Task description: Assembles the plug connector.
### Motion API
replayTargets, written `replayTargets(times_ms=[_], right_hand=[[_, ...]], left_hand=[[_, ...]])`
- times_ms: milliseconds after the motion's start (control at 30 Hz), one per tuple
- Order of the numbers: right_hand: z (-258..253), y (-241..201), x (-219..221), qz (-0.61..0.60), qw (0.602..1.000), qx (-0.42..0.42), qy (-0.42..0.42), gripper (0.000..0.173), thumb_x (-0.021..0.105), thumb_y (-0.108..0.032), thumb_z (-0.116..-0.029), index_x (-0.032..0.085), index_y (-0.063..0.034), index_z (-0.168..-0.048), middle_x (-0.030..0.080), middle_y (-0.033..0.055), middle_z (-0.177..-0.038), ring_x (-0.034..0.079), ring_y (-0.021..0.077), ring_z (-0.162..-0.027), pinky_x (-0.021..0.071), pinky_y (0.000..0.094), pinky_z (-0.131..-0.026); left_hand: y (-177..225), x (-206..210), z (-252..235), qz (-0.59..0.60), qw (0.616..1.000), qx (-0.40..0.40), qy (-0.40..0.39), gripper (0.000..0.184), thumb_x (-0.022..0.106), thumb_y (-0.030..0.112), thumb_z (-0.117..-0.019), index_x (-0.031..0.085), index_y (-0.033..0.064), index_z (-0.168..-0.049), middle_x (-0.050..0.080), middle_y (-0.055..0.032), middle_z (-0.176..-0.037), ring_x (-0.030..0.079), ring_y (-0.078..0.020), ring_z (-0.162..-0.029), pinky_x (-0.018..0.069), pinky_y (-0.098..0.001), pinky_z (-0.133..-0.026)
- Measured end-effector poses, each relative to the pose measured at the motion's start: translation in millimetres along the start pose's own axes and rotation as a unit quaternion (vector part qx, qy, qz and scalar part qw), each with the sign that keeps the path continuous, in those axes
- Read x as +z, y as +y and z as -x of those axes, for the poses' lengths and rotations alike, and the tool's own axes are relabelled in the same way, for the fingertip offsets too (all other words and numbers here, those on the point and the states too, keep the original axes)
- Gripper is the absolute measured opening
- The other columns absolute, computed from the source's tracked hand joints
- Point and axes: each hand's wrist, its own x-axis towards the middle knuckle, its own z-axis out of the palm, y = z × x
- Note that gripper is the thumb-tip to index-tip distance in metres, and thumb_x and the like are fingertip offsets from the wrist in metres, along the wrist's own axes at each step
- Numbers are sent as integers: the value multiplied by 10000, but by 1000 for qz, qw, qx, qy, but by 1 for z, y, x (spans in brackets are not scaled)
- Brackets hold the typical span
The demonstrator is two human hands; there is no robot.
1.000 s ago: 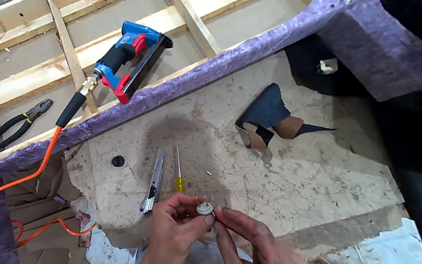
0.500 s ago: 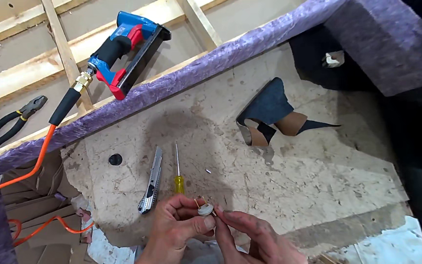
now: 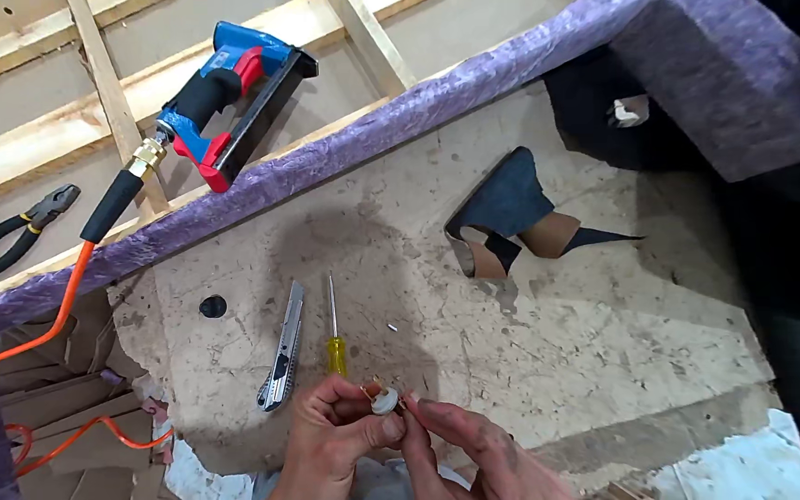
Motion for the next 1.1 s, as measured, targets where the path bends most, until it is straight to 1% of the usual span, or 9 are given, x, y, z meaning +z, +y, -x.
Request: replayTargets(times_ms=[100,200,367,467,600,733,900,1000,1100], right_hand=[[1,1,0,5,1000,-14,6,69,732,-130,-901,702,-81,-940,768,16,-847,737,30,-810,602,147,-743],[1,1,-1,13,1000,-22,7,56,727,-127,-897,697,-91,-927,758,15,-829,727,35,-793,593,149,-732],[0,2,-2,16,1000,-20,6,64,729,-131,-896,695,-97,-938,762,1,-845,730,33,-798,597,146,-739],[0,-2,-3,16,1000,-18,1,60,733,-131,-895,697,-97,-929,753,11,-821,723,35,-785,592,148,-732],[1,-5,-5,29,999,-31,-9,49,714,-130,-906,704,-89,-931,750,27,-819,719,47,-778,585,151,-730],[1,-5,-6,18,999,-32,-22,60,711,-114,-912,707,-77,-959,757,32,-845,723,51,-802,588,155,-747],[-4,-2,-13,-106,990,65,-62,162,747,-88,-911,666,-65,-1049,788,4,-965,748,21,-888,629,176,-803],[-1,0,-12,-103,992,46,-51,150,747,-87,-914,672,-82,-1044,782,-2,-967,745,22,-904,623,168,-813],[2,3,-11,-82,995,19,-44,110,738,-85,-924,683,-68,-1019,777,22,-960,742,36,-920,614,169,-830]], left_hand=[[0,-1,0,-5,1000,-7,-4,225,822,-8,-812,717,25,-1008,770,-135,-920,766,-183,-799,650,-342,-750],[0,-1,0,-15,1000,-10,-9,227,823,-5,-811,712,35,-1004,772,-123,-919,766,-175,-801,649,-337,-754],[-1,-2,-1,-14,1000,-7,-23,231,822,-5,-812,716,44,-1012,772,-113,-924,762,-161,-807,643,-326,-763],[0,-4,0,-9,999,-3,-36,224,809,-7,-824,713,48,-1019,775,-107,-934,763,-155,-822,641,-316,-771],[0,-4,0,-15,999,2,-31,232,822,-15,-806,712,44,-1002,772,-110,-934,761,-155,-821,642,-319,-767],[0,-1,1,-31,999,20,-9,225,830,-6,-800,715,55,-984,772,-109,-909,764,-167,-803,649,-337,-753],[-3,-1,0,-32,997,61,-32,231,806,-14,-828,734,52,-1037,771,-110,-923,757,-157,-808,642,-324,-755],[-4,0,0,-22,997,60,-39,227,792,-15,-841,730,49,-1050,771,-118,-950,759,-165,-831,640,-327,-774],[-6,0,0,-9,998,51,-38,220,795,-3,-843,728,49,-1046,770,-116,-948,758,-165,-835,639,-331,-777]])
